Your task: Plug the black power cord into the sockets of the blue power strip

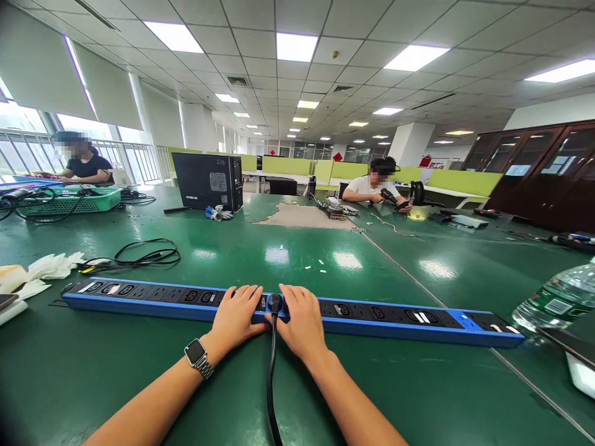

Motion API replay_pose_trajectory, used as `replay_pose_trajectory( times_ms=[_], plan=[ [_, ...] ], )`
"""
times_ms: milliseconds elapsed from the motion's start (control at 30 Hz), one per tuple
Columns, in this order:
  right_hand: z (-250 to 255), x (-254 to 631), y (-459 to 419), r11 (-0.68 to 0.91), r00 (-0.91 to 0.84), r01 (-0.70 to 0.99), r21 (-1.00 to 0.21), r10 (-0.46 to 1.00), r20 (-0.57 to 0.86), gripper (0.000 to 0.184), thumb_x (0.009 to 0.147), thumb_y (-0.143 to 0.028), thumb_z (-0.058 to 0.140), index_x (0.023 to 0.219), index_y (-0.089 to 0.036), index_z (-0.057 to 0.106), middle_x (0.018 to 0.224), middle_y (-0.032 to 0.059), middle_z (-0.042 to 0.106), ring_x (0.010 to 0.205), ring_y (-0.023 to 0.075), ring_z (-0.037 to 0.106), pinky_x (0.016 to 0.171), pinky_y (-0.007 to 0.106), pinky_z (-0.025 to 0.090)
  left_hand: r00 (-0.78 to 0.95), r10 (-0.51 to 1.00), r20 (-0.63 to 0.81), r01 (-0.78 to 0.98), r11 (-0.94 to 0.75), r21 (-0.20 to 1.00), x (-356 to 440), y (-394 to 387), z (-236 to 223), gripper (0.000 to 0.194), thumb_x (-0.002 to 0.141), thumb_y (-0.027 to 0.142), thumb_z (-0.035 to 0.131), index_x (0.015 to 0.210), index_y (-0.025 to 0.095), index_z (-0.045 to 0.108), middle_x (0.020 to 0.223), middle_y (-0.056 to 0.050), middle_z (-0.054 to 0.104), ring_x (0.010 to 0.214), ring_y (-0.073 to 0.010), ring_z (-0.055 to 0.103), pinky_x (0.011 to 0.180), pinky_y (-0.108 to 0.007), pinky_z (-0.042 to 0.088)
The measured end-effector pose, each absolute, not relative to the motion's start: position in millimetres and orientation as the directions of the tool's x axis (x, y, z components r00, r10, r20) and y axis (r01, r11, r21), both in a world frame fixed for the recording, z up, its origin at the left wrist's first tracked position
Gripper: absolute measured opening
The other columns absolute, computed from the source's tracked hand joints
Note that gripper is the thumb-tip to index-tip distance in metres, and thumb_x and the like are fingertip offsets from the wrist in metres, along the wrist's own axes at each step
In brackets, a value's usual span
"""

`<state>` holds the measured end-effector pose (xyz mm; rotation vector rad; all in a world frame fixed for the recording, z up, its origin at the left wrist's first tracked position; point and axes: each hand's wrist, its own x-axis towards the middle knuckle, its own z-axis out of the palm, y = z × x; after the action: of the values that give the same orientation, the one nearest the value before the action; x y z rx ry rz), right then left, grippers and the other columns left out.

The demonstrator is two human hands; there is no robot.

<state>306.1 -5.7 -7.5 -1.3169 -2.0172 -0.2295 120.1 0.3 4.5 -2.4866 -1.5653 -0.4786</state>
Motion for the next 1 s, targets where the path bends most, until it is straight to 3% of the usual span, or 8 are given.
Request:
replay_pose_trajectory(
  times_ms=[167, 267, 400, 467, 533, 667, 1000],
  plan=[
    [-7.8, 282.7, 5.2, 0.467, -0.214, 0.847, -0.252, 0.735, 0.644, 0.027, 0.090, -0.042, 0.054, 0.105, -0.023, 0.067, 0.098, 0.0062, 0.071, 0.095, 0.0234, 0.059, 0.088, 0.040, 0.044, 0.400, 0.838, 0.371, 0.895, -0.445, 0.041, 121.6, 0.2, 2.7, 0.069, 0.077, 0.051, 0.069, 0.134, 0.018, 0.047, 0.135, -0.015, 0.056, 0.124, -0.0314, 0.049, 0.107, -0.051, 0.033],
    [1.0, 285.3, 5.5, 0.468, -0.131, 0.828, -0.308, 0.696, 0.706, 0.030, 0.090, -0.046, 0.053, 0.102, -0.023, 0.069, 0.092, 0.0067, 0.072, 0.088, 0.0228, 0.060, 0.083, 0.039, 0.044, 0.396, 0.838, 0.375, 0.893, -0.447, 0.055, 121.7, 0.3, 2.4, 0.070, 0.078, 0.054, 0.067, 0.133, 0.018, 0.047, 0.133, -0.015, 0.057, 0.123, -0.0317, 0.050, 0.106, -0.052, 0.033],
    [25.5, 309.9, 5.2, 0.429, 0.239, 0.732, -0.529, 0.566, 0.789, 0.041, 0.085, -0.054, 0.056, 0.104, -0.020, 0.068, 0.098, 0.0093, 0.070, 0.089, 0.0234, 0.062, 0.082, 0.037, 0.047, 0.395, 0.833, 0.388, 0.891, -0.451, 0.061, 121.7, 0.3, 2.0, 0.070, 0.078, 0.060, 0.064, 0.133, 0.019, 0.048, 0.132, -0.015, 0.058, 0.121, -0.0319, 0.051, 0.106, -0.051, 0.033],
    [29.7, 332.9, 4.0, 0.378, 0.312, 0.706, -0.599, 0.593, 0.742, 0.046, 0.082, -0.057, 0.058, 0.105, -0.019, 0.068, 0.100, 0.0091, 0.070, 0.089, 0.0238, 0.063, 0.083, 0.037, 0.048, 0.394, 0.835, 0.383, 0.892, -0.449, 0.061, 122.1, -0.1, 2.5, 0.070, 0.079, 0.060, 0.064, 0.133, 0.019, 0.048, 0.131, -0.015, 0.058, 0.122, -0.0319, 0.051, 0.106, -0.051, 0.033],
    [23.7, 358.9, 1.7, 0.322, 0.277, 0.711, -0.626, 0.690, 0.669, 0.047, 0.079, -0.060, 0.059, 0.102, -0.021, 0.069, 0.096, 0.0077, 0.072, 0.085, 0.0238, 0.065, 0.081, 0.037, 0.049, 0.389, 0.841, 0.375, 0.894, -0.443, 0.067, 122.6, -0.4, 3.0, 0.070, 0.078, 0.059, 0.064, 0.133, 0.018, 0.048, 0.131, -0.015, 0.058, 0.122, -0.0320, 0.051, 0.106, -0.051, 0.033],
    [-0.6, 397.8, -2.8, 0.248, 0.211, 0.752, -0.611, 0.787, 0.579, 0.049, 0.077, -0.065, 0.056, 0.095, -0.021, 0.070, 0.089, 0.0071, 0.073, 0.079, 0.0238, 0.067, 0.076, 0.036, 0.051, 0.386, 0.841, 0.380, 0.894, -0.442, 0.071, 122.7, 0.3, 1.6, 0.069, 0.078, 0.059, 0.064, 0.132, 0.018, 0.049, 0.130, -0.015, 0.059, 0.121, -0.0321, 0.051, 0.107, -0.052, 0.032],
    [-9.0, 398.1, -5.6, 0.328, -0.001, 0.861, -0.388, 0.765, 0.644, 0.038, 0.087, -0.056, 0.051, 0.100, -0.024, 0.068, 0.096, 0.0057, 0.072, 0.087, 0.0230, 0.064, 0.081, 0.037, 0.050, 0.385, 0.839, 0.384, 0.897, -0.439, 0.059, 123.3, 0.3, 1.4, 0.066, 0.081, 0.058, 0.062, 0.132, 0.020, 0.049, 0.131, -0.014, 0.059, 0.122, -0.0318, 0.051, 0.106, -0.051, 0.032]
  ],
)
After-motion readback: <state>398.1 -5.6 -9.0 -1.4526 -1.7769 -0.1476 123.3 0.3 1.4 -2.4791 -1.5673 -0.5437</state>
